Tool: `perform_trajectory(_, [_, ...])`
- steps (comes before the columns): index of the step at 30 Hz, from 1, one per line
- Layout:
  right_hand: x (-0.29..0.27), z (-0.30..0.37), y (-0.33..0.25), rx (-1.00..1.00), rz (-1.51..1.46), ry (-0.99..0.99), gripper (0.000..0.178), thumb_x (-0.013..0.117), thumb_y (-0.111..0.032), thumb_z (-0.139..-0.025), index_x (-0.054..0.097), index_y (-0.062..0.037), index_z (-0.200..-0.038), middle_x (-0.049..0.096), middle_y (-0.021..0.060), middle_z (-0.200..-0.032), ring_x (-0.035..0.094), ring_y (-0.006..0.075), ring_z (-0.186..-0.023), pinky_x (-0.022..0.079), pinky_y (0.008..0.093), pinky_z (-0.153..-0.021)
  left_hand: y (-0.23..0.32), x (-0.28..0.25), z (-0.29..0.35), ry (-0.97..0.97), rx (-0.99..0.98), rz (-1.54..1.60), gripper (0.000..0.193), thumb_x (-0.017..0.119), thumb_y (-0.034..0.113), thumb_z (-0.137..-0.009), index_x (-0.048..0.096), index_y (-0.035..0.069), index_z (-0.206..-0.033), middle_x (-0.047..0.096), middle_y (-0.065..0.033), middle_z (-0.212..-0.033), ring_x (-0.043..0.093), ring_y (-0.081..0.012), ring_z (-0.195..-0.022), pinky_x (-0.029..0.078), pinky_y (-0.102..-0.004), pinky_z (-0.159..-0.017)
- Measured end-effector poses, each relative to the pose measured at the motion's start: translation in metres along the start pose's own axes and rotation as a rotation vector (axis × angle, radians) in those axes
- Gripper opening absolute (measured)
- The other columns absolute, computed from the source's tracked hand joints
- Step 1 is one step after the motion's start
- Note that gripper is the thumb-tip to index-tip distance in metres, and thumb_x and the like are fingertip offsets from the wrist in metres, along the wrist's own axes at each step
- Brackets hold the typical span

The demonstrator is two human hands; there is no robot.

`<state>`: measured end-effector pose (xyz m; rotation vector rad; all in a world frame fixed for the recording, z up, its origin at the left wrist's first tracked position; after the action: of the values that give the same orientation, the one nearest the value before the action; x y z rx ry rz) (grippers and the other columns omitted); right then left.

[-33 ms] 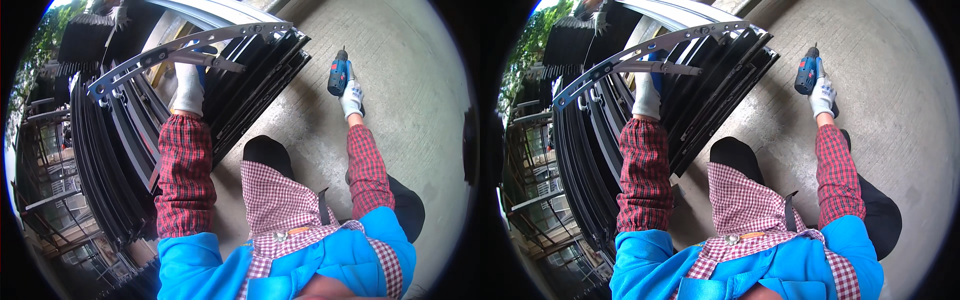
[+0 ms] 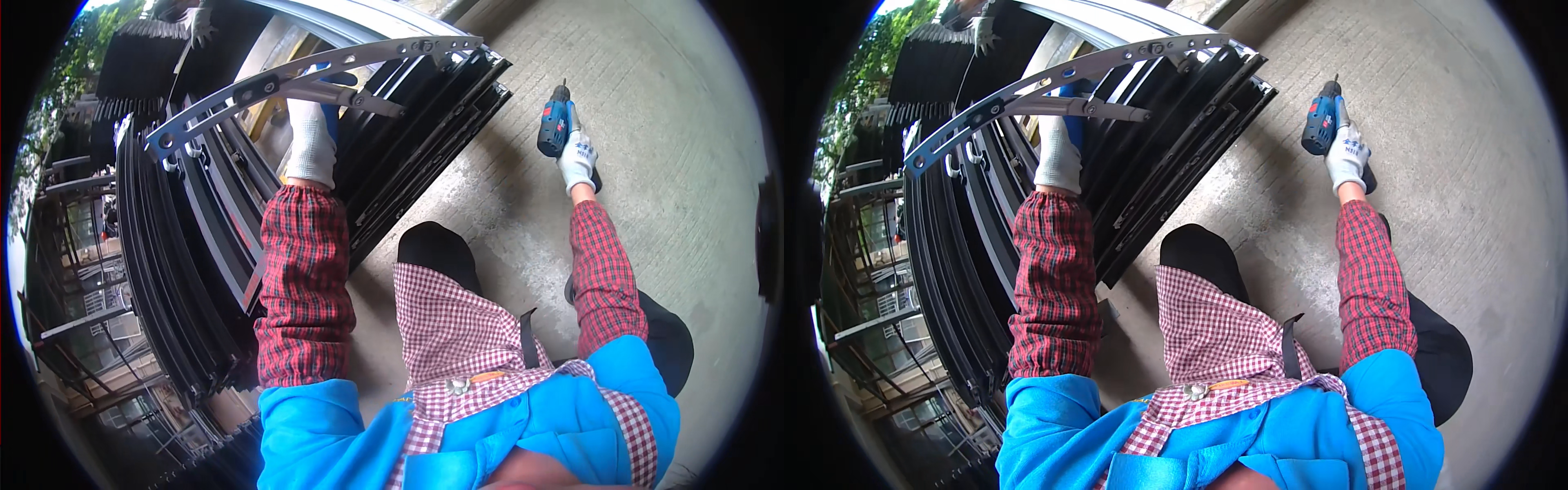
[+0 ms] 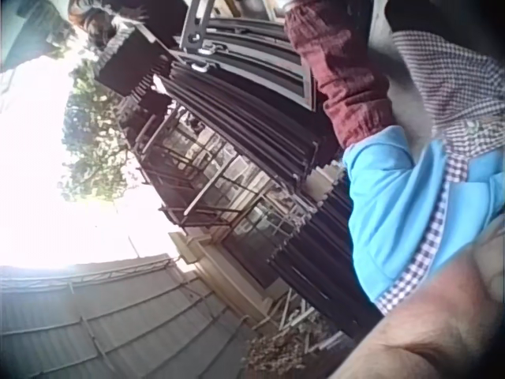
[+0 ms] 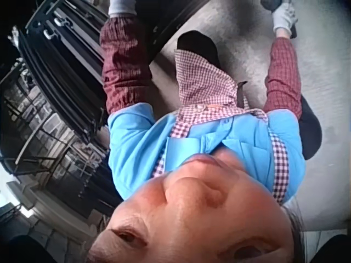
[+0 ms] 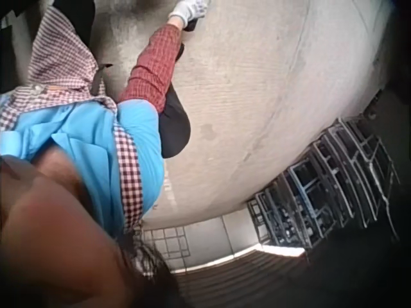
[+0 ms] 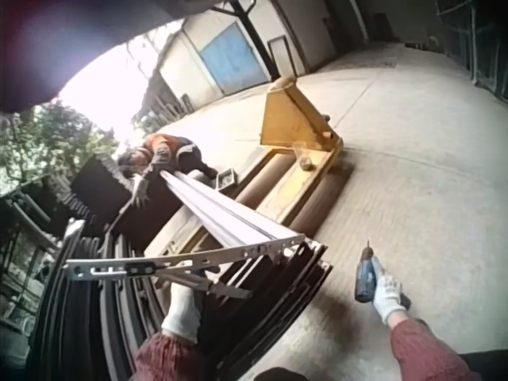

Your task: The person puts on gloves, moves window frames into position, and attaches a metal hinge to a window frame by driving screws with a power drill.

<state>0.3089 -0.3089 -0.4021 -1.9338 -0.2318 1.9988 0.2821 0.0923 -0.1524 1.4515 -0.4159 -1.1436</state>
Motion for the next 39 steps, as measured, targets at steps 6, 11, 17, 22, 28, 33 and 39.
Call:
perform_trajectory(6, [0.057,-0.011,0.050,-0.046,0.226,-0.176,0.039,0.042,-0.012,-0.084,0.052,-0.0029,-0.120,0.050,0.0207,-0.128,0.054,0.0357,-0.110,0.045,0.0463,-0.087,-0.008,-0.011,-0.037,-0.027,0.379,-0.369,0.075,0.050,0.058,-0.085,0.039,0.001,-0.133,0.051,-0.0175,-0.118,0.053,-0.0303,-0.111,0.046,-0.0434,-0.090])
perform_trajectory(11, [0.051,0.000,0.049,-0.072,0.328,-0.273,0.045,0.051,-0.013,-0.081,0.052,-0.0039,-0.125,0.050,0.0183,-0.127,0.054,0.0339,-0.107,0.045,0.0456,-0.086,-0.028,-0.011,-0.058,-0.218,0.495,-0.021,0.066,0.044,0.057,-0.087,0.048,0.001,-0.122,0.060,-0.0140,-0.104,0.059,-0.0265,-0.096,0.051,-0.0384,-0.077])
perform_trajectory(17, [-0.054,-0.020,-0.022,-0.095,-0.420,-0.054,0.041,0.058,-0.018,-0.085,0.056,-0.0044,-0.124,0.062,0.0108,-0.110,0.061,0.0212,-0.086,0.048,0.0329,-0.078,-0.020,0.006,-0.044,-0.265,-0.040,1.535,0.061,0.033,0.059,-0.090,0.059,0.005,-0.104,0.064,-0.0155,-0.099,0.064,-0.0275,-0.085,0.056,-0.0401,-0.070])
perform_trajectory(22, [-0.140,-0.005,-0.121,-0.110,-1.271,-0.170,0.034,0.059,-0.021,-0.090,0.060,-0.0029,-0.119,0.065,0.0083,-0.101,0.059,0.0133,-0.082,0.047,0.0238,-0.073,-0.009,-0.004,-0.034,-0.335,0.101,1.738,0.079,0.035,0.067,-0.085,0.047,0.002,-0.126,0.056,-0.0161,-0.124,0.057,-0.0292,-0.108,0.035,-0.0514,-0.103])
perform_trajectory(28, [-0.200,0.040,-0.190,-0.354,-1.417,-0.301,0.032,0.055,-0.019,-0.093,0.060,-0.0012,-0.118,0.066,0.0091,-0.098,0.060,0.0130,-0.080,0.049,0.0243,-0.073,0.012,-0.005,-0.020,-0.437,0.160,1.724,0.061,0.044,0.055,-0.089,0.049,0.005,-0.125,0.060,-0.0148,-0.117,0.056,-0.0316,-0.111,0.041,-0.0514,-0.099])
perform_trajectory(33, [-0.190,0.110,-0.230,-0.085,-1.895,-0.679,0.040,0.048,-0.032,-0.096,0.055,-0.0012,-0.121,0.063,0.0129,-0.106,0.063,0.0210,-0.085,0.051,0.0336,-0.080,-0.022,-0.035,0.015,-0.020,0.468,1.463,0.035,0.047,0.013,-0.094,0.047,0.006,-0.128,0.061,-0.0131,-0.112,0.060,-0.0256,-0.106,0.049,-0.0383,-0.092])
perform_trajectory(39, [-0.124,0.150,-0.243,0.168,-2.537,-1.038,0.042,0.042,-0.031,-0.097,0.051,-0.0014,-0.125,0.061,0.0140,-0.116,0.061,0.0246,-0.103,0.051,0.0367,-0.086,0.015,0.011,0.162,0.064,0.702,0.531,0.039,0.044,0.010,-0.094,0.044,0.005,-0.133,0.055,-0.0166,-0.125,0.056,-0.0277,-0.113,0.043,-0.0364,-0.098])
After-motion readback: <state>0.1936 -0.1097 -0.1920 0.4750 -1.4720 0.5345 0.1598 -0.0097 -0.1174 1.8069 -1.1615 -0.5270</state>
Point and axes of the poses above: each hand's wrist, its own z-axis away from the middle knuckle, its own x-axis out of the palm, y = z × x, the point moved 5 cm from there along -z, towards the middle knuckle
